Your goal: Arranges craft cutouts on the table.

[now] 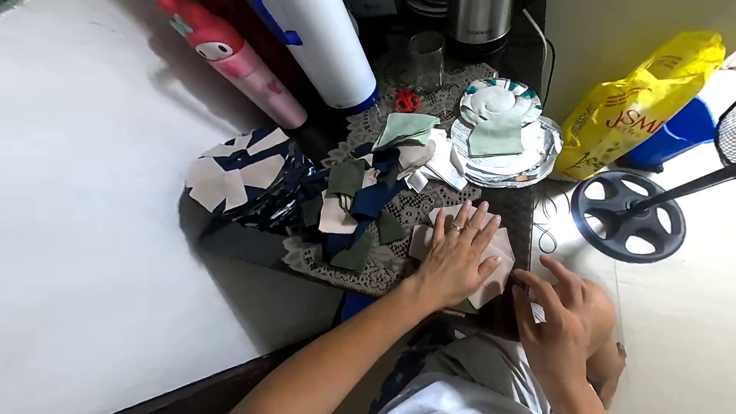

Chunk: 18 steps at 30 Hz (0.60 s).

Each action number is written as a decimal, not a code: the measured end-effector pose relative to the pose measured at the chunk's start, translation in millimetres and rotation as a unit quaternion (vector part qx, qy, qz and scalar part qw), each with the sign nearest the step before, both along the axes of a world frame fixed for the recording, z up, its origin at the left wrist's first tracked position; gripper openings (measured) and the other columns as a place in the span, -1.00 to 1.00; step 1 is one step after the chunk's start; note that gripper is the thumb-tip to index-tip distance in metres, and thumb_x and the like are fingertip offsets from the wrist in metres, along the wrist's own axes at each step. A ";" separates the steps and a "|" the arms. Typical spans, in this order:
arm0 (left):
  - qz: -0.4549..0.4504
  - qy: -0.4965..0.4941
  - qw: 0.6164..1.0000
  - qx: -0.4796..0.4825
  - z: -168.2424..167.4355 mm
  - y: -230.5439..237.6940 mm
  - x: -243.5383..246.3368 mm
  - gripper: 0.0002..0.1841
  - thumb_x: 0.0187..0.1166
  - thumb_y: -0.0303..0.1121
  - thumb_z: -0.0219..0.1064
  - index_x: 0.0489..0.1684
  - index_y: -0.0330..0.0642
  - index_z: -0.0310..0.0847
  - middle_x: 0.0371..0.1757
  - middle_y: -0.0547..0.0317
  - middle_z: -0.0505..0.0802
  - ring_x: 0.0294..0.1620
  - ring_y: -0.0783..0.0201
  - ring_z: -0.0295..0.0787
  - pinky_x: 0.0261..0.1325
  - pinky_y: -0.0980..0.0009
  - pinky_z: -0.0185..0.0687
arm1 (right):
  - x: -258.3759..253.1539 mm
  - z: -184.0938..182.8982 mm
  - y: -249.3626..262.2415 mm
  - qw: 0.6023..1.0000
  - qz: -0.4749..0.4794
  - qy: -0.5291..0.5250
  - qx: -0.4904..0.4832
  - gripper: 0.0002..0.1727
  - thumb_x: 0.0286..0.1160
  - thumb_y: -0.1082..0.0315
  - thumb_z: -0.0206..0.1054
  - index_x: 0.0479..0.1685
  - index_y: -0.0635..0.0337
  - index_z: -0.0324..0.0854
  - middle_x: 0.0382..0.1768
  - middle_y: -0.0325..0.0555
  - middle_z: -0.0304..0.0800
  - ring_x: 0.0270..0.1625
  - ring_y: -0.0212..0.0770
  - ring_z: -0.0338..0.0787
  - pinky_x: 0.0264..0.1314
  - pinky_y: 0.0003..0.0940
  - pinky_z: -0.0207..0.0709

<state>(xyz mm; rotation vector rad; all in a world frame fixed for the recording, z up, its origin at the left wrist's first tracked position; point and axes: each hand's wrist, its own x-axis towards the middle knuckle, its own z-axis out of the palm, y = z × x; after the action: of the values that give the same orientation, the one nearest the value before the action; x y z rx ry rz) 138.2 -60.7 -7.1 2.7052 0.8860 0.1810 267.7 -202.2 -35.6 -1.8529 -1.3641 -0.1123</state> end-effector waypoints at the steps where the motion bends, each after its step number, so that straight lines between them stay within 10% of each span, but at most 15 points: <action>1: -0.008 0.006 1.000 0.001 -0.9 5.1 0.2 -0.31 0.84 0.13 -0.16 0.88 -0.01 0.17 0.90 -0.02 0.20 0.94 -0.10 -0.13 0.77 -0.45 -0.44 | -0.2 1.2 -1.8 1.000 -0.001 0.000 0.001 -0.72 0.52 0.19 0.28 -0.09 0.06 0.89 0.31 0.28 0.74 0.33 0.32 0.65 0.30 0.17 0.43; 10: -0.029 0.051 0.998 -0.034 -10.3 18.4 -2.5 -0.30 0.82 0.19 -0.18 0.92 0.13 0.08 0.94 0.11 0.08 0.96 -0.08 -0.29 0.77 -0.45 -0.54 | -27.6 16.0 -41.9 0.963 0.117 0.238 -0.044 -0.75 0.58 0.31 0.27 -0.21 0.26 0.84 -0.30 -0.16 0.87 -0.21 -0.48 0.80 -0.09 -0.57 0.67; 14: -0.035 0.053 0.997 -0.045 -8.4 10.2 -8.7 -0.30 0.82 0.19 -0.18 0.92 0.12 0.07 0.95 0.12 0.07 0.97 -0.07 -0.31 0.78 -0.43 -0.54 | -48.8 28.3 -58.7 0.737 0.099 0.638 -0.202 -0.76 0.66 0.51 0.13 -0.07 0.32 0.76 -0.26 -0.24 0.89 -0.21 -0.46 0.85 -0.10 -0.52 0.72; 18: -0.032 0.040 0.998 -0.035 -10.4 -5.5 -19.0 -0.30 0.82 0.18 -0.18 0.91 0.09 0.10 0.92 0.08 0.15 0.95 -0.11 -0.20 0.77 -0.46 -0.47 | -57.6 27.9 -49.4 0.544 0.007 0.811 -0.216 -0.68 0.81 0.42 0.02 0.28 0.35 0.59 0.01 -0.02 0.91 -0.03 -0.21 0.92 0.04 -0.33 0.78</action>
<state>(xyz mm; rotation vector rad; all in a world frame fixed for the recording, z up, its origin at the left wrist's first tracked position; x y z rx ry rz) 119.1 -66.2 -17.5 2.6876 0.8092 0.0288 210.1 -251.7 -7.6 -1.2563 0.0509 1.6700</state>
